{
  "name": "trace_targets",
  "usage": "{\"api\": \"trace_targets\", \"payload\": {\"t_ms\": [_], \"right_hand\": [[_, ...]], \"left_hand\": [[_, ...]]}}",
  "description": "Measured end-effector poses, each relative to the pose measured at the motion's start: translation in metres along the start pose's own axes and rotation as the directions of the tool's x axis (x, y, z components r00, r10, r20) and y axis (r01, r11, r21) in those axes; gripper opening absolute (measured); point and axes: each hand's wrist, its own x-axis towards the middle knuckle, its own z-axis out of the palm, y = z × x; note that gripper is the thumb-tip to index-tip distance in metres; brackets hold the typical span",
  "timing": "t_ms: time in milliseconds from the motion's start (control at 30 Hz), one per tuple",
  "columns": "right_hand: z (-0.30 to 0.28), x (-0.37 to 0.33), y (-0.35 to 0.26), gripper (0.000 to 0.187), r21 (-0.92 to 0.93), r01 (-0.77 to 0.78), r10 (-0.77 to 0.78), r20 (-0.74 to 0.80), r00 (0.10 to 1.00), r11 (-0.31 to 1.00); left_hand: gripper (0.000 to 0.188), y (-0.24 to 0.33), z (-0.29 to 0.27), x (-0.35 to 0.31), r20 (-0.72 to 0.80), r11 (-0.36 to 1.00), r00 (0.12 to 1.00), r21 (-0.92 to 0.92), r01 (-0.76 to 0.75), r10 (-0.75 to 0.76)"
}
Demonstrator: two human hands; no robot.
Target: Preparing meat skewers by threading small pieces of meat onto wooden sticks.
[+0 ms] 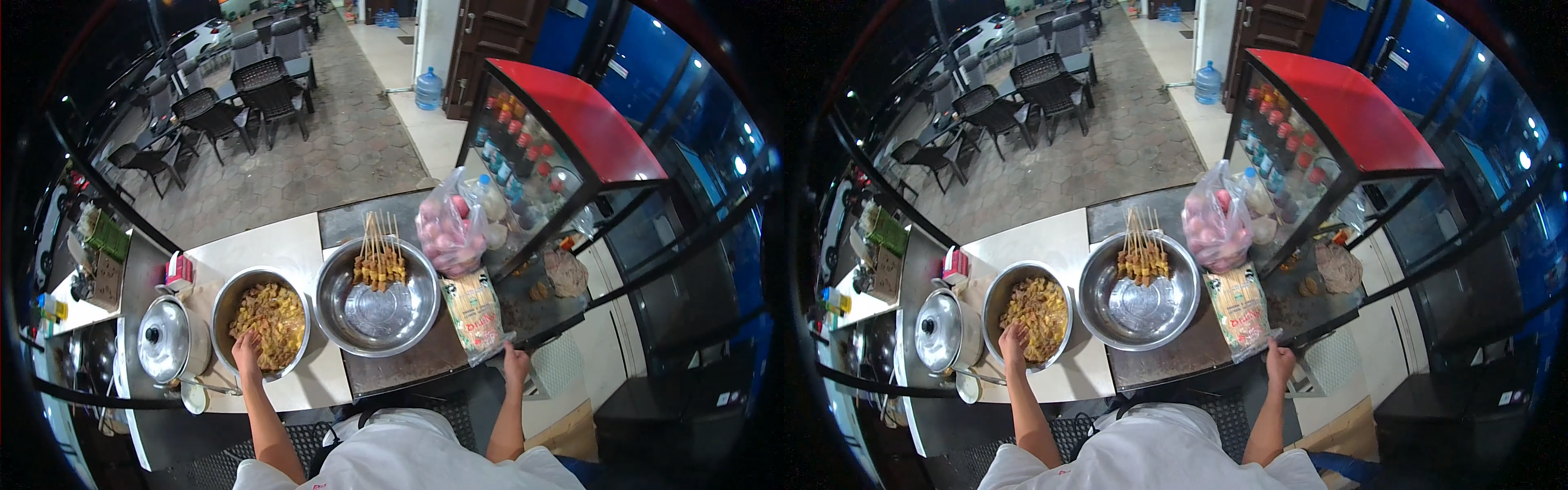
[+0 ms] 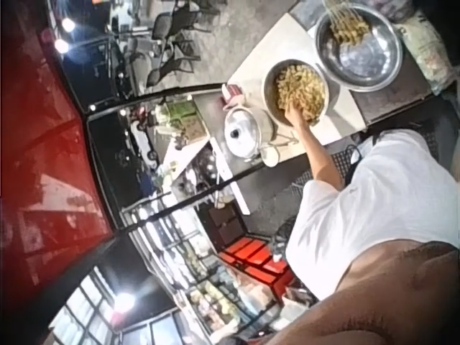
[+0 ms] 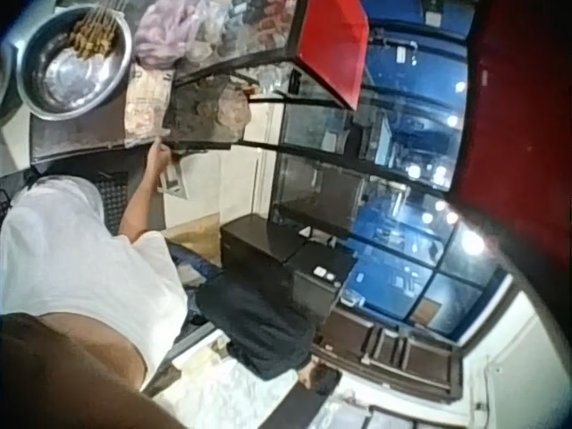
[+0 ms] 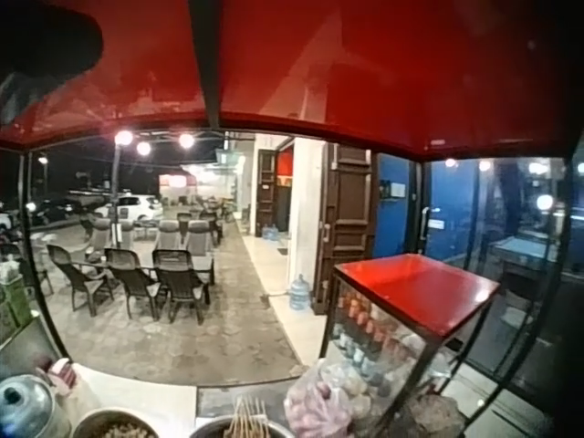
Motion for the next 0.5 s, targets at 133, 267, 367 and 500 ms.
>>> {"api": "trace_targets", "payload": {"t_ms": [133, 267, 367, 500], "right_hand": [[0.008, -0.02, -0.015, 0.019, 0.391, -0.181, 0.01, 0.4, 0.917, 0.903], [0.0, -0.021, -0.016, 0.01, 0.707, -0.462, -0.01, 0.553, 0.833, 0.535], [0.016, -0.021, -0.002, 0.015, 0.252, 0.34, -0.373, 0.093, 0.923, 0.906], [0.017, -0.029, -0.019, 0.021, -0.223, 0.488, -0.461, 0.162, 0.872, 0.844]], "left_hand": [[0.032, -0.004, -0.005, 0.011, 0.014, 1.0, 1.0, -0.001, 0.017, -0.017], [0.033, 0.001, -0.002, 0.007, 0.047, 0.999, 0.999, -0.037, -0.007, 0.009], [0.033, 0.007, -0.002, -0.004, 0.047, 0.999, 0.999, -0.037, -0.017, 0.019], [0.039, -0.004, -0.015, -0.009, 0.062, 0.998, 0.997, -0.037, -0.044, 0.047]]}}
